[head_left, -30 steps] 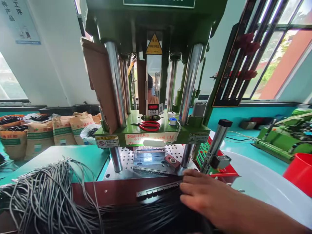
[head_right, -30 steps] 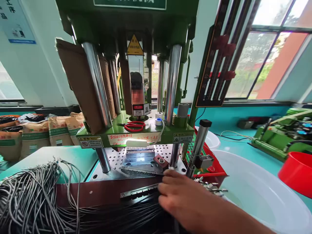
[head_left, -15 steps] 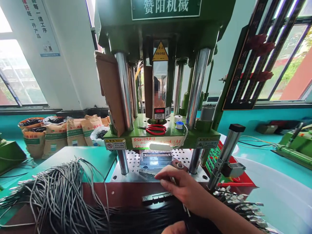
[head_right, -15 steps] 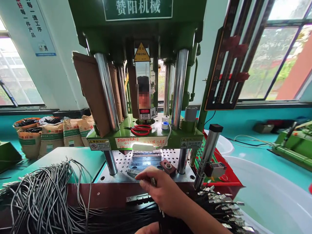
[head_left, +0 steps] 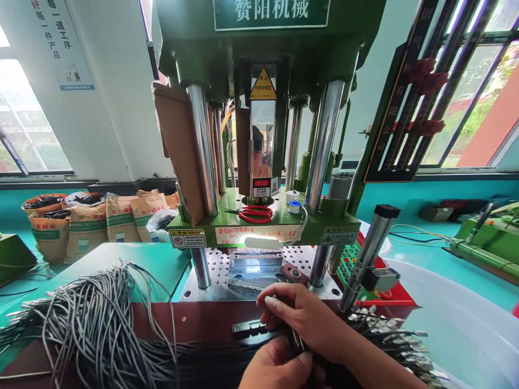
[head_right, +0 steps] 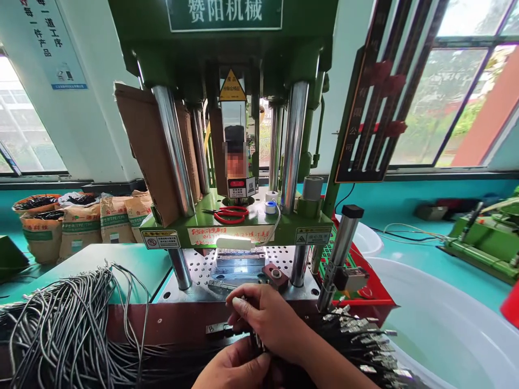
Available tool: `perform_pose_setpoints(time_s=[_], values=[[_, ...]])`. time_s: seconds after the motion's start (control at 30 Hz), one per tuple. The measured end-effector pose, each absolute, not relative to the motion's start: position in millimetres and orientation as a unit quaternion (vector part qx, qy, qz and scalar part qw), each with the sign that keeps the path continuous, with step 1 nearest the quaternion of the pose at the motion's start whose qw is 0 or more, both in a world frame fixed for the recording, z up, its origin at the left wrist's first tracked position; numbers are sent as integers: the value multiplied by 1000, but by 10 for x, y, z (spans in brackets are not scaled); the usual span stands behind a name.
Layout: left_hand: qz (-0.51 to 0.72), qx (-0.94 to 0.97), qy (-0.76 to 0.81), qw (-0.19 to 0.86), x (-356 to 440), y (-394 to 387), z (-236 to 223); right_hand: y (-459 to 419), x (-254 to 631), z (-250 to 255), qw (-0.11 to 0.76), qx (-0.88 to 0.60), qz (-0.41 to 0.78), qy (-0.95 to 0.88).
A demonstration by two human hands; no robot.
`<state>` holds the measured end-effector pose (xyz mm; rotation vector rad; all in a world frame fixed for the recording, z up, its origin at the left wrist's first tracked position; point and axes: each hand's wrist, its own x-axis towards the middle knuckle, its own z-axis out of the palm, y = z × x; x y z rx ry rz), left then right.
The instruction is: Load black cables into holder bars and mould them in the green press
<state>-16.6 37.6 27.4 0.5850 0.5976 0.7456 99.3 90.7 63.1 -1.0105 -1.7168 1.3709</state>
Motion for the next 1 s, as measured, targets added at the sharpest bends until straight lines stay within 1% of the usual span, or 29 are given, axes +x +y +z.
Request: perform_pose_setpoints(time_s=[0.1, 0.13, 0.2, 0.27, 0.33, 0.37, 0.43, 0.5, 0.6, 0.7, 0.83, 1.0], values=[[369, 240, 286, 851, -142, 409, 301, 874, 906, 641, 387, -410, 423, -710], [373, 229, 286, 853, -138, 415, 318, 873, 886, 650, 390, -414, 403, -717], [376, 215, 287, 854, -150, 423, 372, 901, 885, 656, 375, -403, 424, -719], [380, 204, 326, 842, -206, 448, 456, 974, 958, 623, 355, -403, 437, -721], [391, 193, 399, 806, -309, 521, 558, 1078, 1101, 527, 346, -429, 380, -743], [397, 191, 433, 786, -372, 583, 605, 1130, 1187, 457, 335, -444, 332, -762], [401, 203, 475, 757, -502, 755, 664, 1203, 1348, 296, 279, -459, 254, -804], [390, 228, 497, 741, -614, 951, 646, 1209, 1459, 146, 228, -474, 223, -821], [387, 267, 502, 726, -730, 1155, 480, 1109, 1513, 12, 218, -497, 213, -813], [376, 298, 471, 740, -805, 1164, 277, 1012, 1496, -24, 199, -505, 213, -812], [353, 336, 414, 769, -841, 1069, 171, 1068, 1439, 4, 133, -537, 198, -809], [406, 304, 394, 766, -800, 1054, 205, 1199, 1373, 90, 53, -512, 166, -841]])
